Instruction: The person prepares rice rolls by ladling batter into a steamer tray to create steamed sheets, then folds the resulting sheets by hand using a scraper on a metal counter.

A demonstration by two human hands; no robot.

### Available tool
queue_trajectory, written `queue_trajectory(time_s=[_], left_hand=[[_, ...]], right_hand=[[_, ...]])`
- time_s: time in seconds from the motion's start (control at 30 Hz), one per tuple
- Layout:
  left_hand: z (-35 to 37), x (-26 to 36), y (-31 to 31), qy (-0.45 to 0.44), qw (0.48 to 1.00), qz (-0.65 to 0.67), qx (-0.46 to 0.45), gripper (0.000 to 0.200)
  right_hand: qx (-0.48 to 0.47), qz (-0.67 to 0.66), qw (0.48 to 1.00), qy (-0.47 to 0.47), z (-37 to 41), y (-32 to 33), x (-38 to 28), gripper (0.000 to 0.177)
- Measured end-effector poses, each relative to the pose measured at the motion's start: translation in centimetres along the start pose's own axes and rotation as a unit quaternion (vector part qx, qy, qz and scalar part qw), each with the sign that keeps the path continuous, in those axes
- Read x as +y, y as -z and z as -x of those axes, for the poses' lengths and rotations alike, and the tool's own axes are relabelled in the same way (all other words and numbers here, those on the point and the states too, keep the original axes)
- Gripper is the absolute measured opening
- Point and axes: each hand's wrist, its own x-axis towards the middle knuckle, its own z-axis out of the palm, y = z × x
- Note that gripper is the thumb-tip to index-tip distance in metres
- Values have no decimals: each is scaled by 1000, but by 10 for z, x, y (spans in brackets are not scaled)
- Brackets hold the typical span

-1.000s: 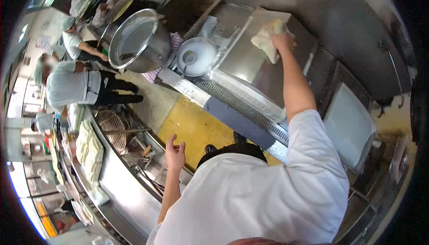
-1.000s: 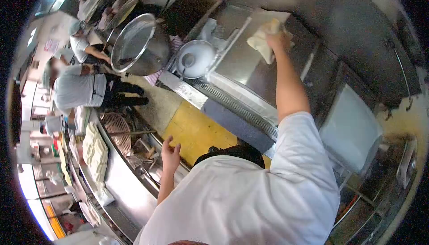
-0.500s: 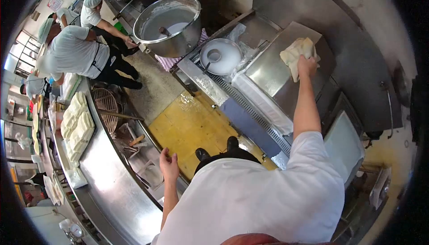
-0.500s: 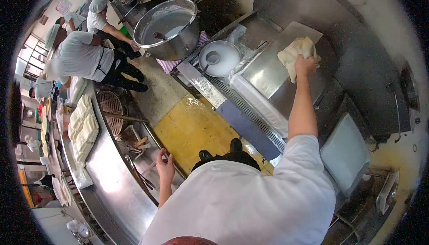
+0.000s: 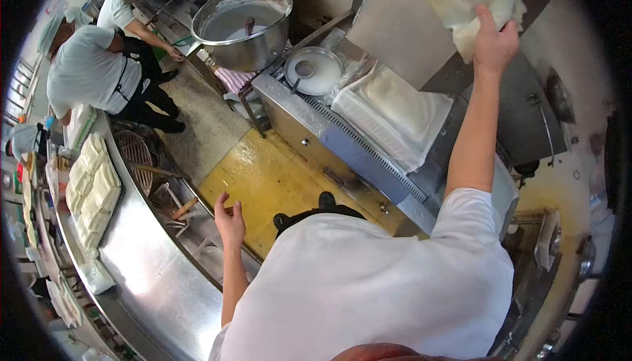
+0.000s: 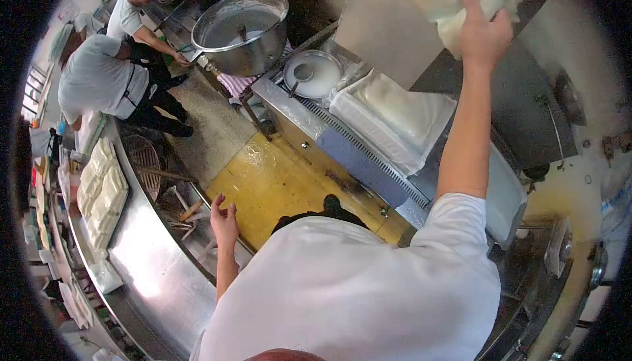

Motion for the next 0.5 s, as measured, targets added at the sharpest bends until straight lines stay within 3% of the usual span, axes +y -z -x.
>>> queue_trajectory(time_s=[0.03, 0.1, 0.23, 0.43, 0.5], left_hand=[[0, -3, 3, 3, 1000, 8, 2, 47], [1, -13, 15, -3, 1000, 18, 9, 47], [11, -28, 44, 15, 999, 32, 39, 45], [41, -42, 109, 10, 991, 12, 136, 44], [53, -49, 126, 3, 983, 56, 176, 44]], right_hand=[[-3, -1, 1000, 8, 1, 0, -21, 40], [27, -135, 989, 54, 10, -2, -56, 33], [-19, -170, 981, 91, 51, -10, -115, 30], [-207, -285, 927, 127, 138, -63, -191, 24], [-268, -139, 932, 199, 160, -75, -221, 27]])
